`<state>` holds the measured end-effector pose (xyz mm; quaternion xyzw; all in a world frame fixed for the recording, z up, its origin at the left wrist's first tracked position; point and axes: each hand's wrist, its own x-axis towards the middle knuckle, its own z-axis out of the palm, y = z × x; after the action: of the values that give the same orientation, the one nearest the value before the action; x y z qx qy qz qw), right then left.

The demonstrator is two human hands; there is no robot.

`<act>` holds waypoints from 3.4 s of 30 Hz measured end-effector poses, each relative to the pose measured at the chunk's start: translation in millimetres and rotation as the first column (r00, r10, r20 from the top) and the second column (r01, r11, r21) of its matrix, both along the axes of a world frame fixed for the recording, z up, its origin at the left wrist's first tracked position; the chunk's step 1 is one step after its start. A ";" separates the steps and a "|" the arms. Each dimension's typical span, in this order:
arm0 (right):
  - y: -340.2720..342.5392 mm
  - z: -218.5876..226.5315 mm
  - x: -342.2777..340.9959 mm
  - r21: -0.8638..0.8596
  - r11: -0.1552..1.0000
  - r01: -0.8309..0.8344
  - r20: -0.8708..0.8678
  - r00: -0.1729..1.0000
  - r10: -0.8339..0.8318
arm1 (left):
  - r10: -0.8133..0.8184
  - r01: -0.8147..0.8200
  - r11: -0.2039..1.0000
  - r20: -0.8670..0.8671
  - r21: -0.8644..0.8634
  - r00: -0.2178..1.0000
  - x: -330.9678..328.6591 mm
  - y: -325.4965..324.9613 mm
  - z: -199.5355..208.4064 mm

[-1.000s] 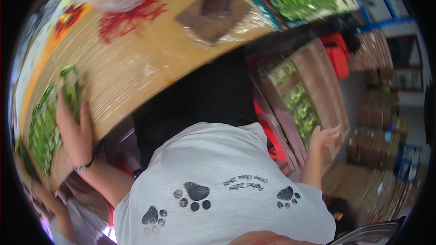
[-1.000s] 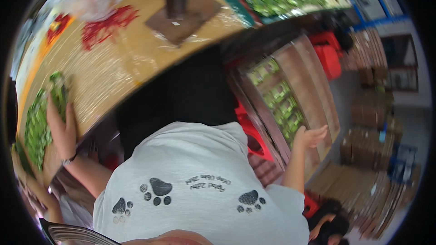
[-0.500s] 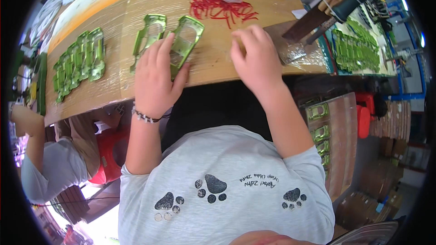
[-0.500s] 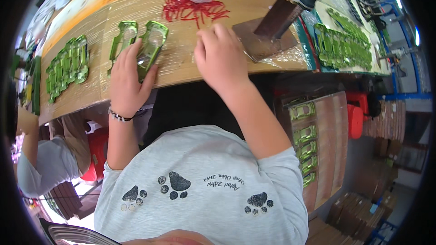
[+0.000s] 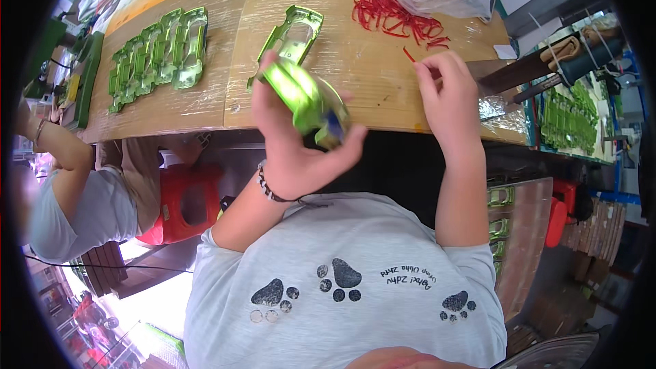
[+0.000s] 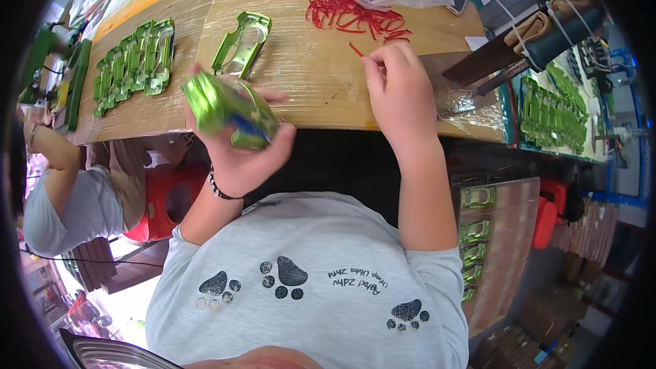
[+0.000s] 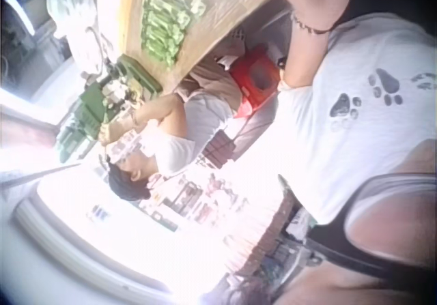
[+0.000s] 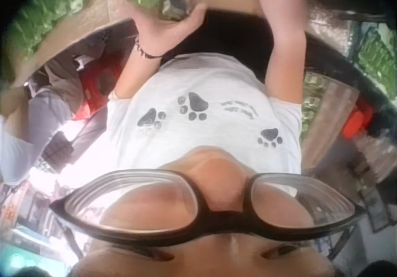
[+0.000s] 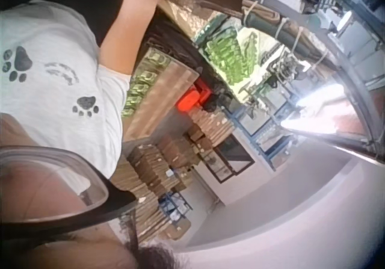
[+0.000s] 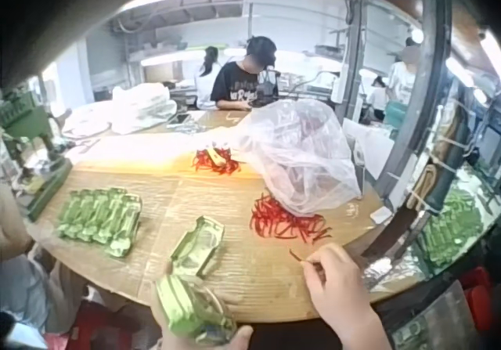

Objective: The recorder is assembling green toy car shells, using a heating tool to bond components and organizing them on the workbench.

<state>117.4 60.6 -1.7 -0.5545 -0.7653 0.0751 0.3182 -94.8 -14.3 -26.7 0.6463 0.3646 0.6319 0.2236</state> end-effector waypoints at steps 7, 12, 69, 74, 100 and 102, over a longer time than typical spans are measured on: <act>-72.1 28.4 5.4 0.256 0.926 -0.278 -0.666 0.643 0.377 | -0.285 0.304 0.949 -0.180 0.085 0.941 19.6 0.4 8.6; -96.3 55.2 17.9 0.292 0.897 -0.333 -0.247 0.880 0.407 | -0.209 0.260 0.953 -0.291 0.153 0.934 35.1 1.1 17.3; -119.7 -8.3 80.1 0.150 0.946 -0.288 -0.312 0.894 0.322 | -0.646 0.705 0.453 0.344 -0.545 0.681 109.8 0.1 16.1; -125.6 -24.7 90.3 -0.156 0.942 -0.298 -0.600 0.786 0.149 | -0.504 0.718 0.244 0.548 -0.652 0.668 134.0 1.3 23.0; -80.9 18.3 107.1 -0.105 0.882 -0.459 -0.924 -0.282 -0.257 | -0.330 0.932 0.045 0.875 -0.360 0.354 156.0 56.9 63.2; -81.5 21.0 106.2 -0.109 0.873 -0.476 -0.917 -0.290 -0.273 | -0.339 0.930 0.044 0.870 -0.364 0.357 155.5 57.0 65.1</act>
<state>223.6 -21.0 19.4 -0.2475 -0.1987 0.6925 0.6478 60.6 42.7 38.4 0.3020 0.1743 0.3204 0.8808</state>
